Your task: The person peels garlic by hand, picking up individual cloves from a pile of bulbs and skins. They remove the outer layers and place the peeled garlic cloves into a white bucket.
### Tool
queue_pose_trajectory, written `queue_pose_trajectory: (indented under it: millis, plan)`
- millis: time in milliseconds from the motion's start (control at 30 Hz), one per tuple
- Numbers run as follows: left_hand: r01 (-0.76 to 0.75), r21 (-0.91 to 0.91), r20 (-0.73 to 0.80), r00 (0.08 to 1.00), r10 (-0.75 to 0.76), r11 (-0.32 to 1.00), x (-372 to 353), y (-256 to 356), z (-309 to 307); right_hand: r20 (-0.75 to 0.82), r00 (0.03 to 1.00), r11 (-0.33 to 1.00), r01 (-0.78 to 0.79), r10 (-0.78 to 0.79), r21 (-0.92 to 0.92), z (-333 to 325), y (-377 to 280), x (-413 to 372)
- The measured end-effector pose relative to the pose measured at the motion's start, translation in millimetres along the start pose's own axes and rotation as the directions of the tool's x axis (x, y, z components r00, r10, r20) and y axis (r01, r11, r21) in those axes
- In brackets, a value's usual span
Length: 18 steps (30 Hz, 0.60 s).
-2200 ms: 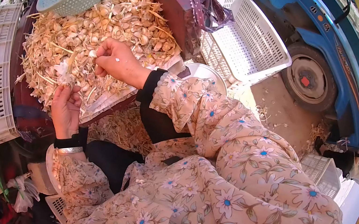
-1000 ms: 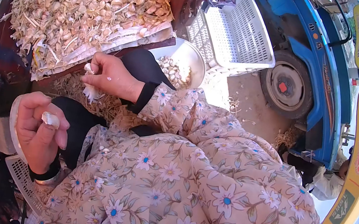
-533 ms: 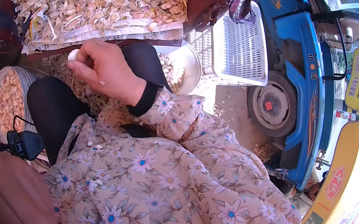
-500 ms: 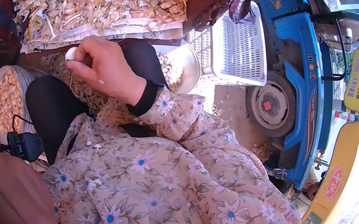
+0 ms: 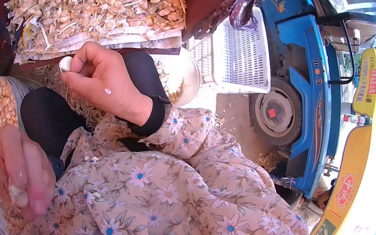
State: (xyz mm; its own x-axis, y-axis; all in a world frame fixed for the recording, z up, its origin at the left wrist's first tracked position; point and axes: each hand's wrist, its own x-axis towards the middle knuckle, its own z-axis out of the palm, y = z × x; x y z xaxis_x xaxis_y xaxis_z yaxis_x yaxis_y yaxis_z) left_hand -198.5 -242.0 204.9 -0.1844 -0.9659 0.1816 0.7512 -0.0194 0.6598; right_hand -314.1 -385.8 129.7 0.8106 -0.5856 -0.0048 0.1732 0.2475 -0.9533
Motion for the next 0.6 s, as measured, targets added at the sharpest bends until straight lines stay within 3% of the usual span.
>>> queue_pose_trajectory:
  millis: [33, 67, 100, 233, 333, 433, 467, 600]
  plan:
    - [0.058, 0.053, -0.194, 0.98, -0.047, 0.997, -6.0, 5.7, -0.2, -0.007, 1.0, 0.998, -0.009, 0.01, 0.059, -0.4, -4.4, 0.1]
    - [0.025, 0.109, -0.366, 0.93, 0.017, 0.994, -7.7, -3.1, -12.1, -0.008, 0.999, 0.999, -0.04, 0.04, 0.018, -0.4, -9.7, -2.3]
    - [0.025, 0.12, -0.551, 0.833, 0.046, 0.992, -8.6, -8.7, -22.7, 0.009, 0.999, 0.998, -0.047, 0.047, 0.042, 0.3, -13.9, -5.3]
    - [0.018, 0.131, -0.753, 0.652, 0.088, 0.991, -19.0, -30.4, -53.8, 0.193, 0.978, 0.994, -0.07, 0.085, -0.082, -3.6, -27.7, -13.8]
    - [0.06, 0.233, -0.704, 0.699, 0.126, 0.971, -10.6, -35.6, -44.8, 0.262, 0.95, 0.983, -0.144, 0.17, -0.114, -5.8, -34.6, -18.1]
    - [0.078, 0.27, -0.6, 0.793, 0.105, 0.96, 0.7, -37.6, -33.7, 0.393, 0.91, 0.972, -0.045, 0.135, -0.231, -9.1, -29.8, -19.3]
    - [0.118, 0.309, -0.566, 0.82, 0.083, 0.944, -4.1, -40.2, -41.4, 0.408, 0.89, 0.962, -0.105, 0.205, -0.253, -11.1, -34.9, -22.6]
    - [0.173, 0.37, -0.495, 0.868, 0.036, 0.913, -0.7, -44.1, -44.9, 0.375, 0.9, 0.959, -0.131, 0.222, -0.253, -14.4, -37.7, -28.8]
